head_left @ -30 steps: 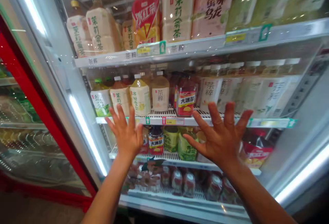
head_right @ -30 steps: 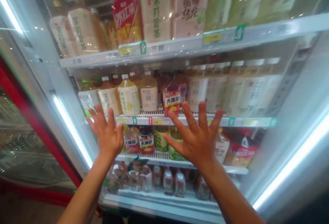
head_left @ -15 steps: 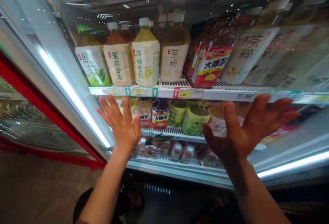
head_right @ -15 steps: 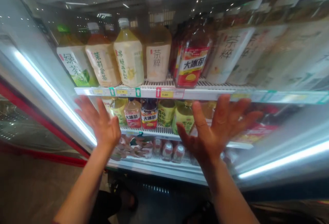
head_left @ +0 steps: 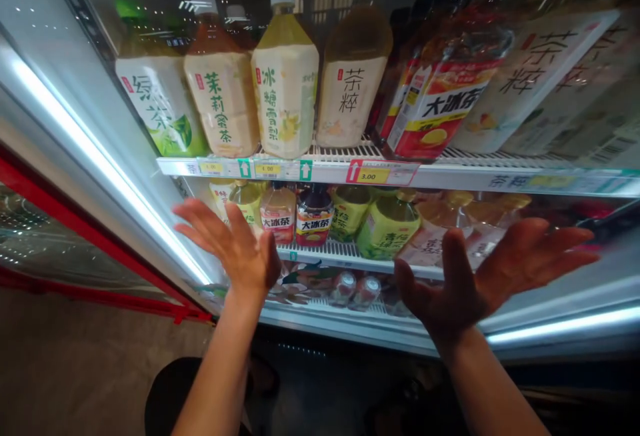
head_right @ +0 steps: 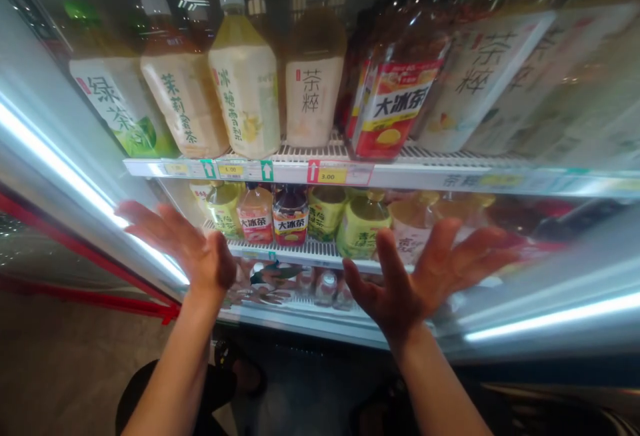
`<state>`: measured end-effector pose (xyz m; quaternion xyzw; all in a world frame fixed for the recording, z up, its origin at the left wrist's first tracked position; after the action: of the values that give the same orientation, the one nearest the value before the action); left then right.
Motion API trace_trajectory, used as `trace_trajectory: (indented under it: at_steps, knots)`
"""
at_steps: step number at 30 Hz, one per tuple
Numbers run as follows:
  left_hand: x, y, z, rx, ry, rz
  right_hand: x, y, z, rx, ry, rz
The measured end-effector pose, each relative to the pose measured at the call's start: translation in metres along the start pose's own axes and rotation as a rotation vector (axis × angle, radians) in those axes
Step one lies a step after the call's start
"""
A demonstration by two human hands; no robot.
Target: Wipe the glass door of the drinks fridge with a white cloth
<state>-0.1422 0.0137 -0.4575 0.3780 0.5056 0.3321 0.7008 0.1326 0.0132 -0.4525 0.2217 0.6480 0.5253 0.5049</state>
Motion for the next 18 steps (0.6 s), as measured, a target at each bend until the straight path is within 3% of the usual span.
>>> trace_trajectory:
  at_steps: [3,6,11,16,18]
  knots:
    - [0.003,0.002,-0.004,-0.087,0.035,-0.102,0.0,-0.001,0.001,0.014,0.013,0.007]
    - [0.01,-0.011,0.015,0.014,0.054,-0.156,0.0,-0.001,0.0,0.008,0.005,0.019]
    - [0.005,-0.001,0.027,-0.039,0.085,-0.108,0.0,-0.003,-0.002,0.005,-0.033,0.05]
    - [0.017,0.001,0.063,0.212,0.066,-0.212,0.002,-0.004,-0.004,-0.011,-0.049,0.051]
    - [0.015,0.017,0.081,0.268,0.072,-0.214,0.002,-0.004,-0.006,-0.006,-0.035,0.038]
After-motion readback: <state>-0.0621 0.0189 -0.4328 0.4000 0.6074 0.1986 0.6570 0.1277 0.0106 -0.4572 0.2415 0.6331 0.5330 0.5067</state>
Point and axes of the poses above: each hand's wrist, its own y-axis towards the middle knuckle, its own x-axis out of the palm, z = x × y, the point moved 8 cm from there along y, towards the middle knuckle, and after that the axes turned 10 degrees about -z, right-handed, at the moved point
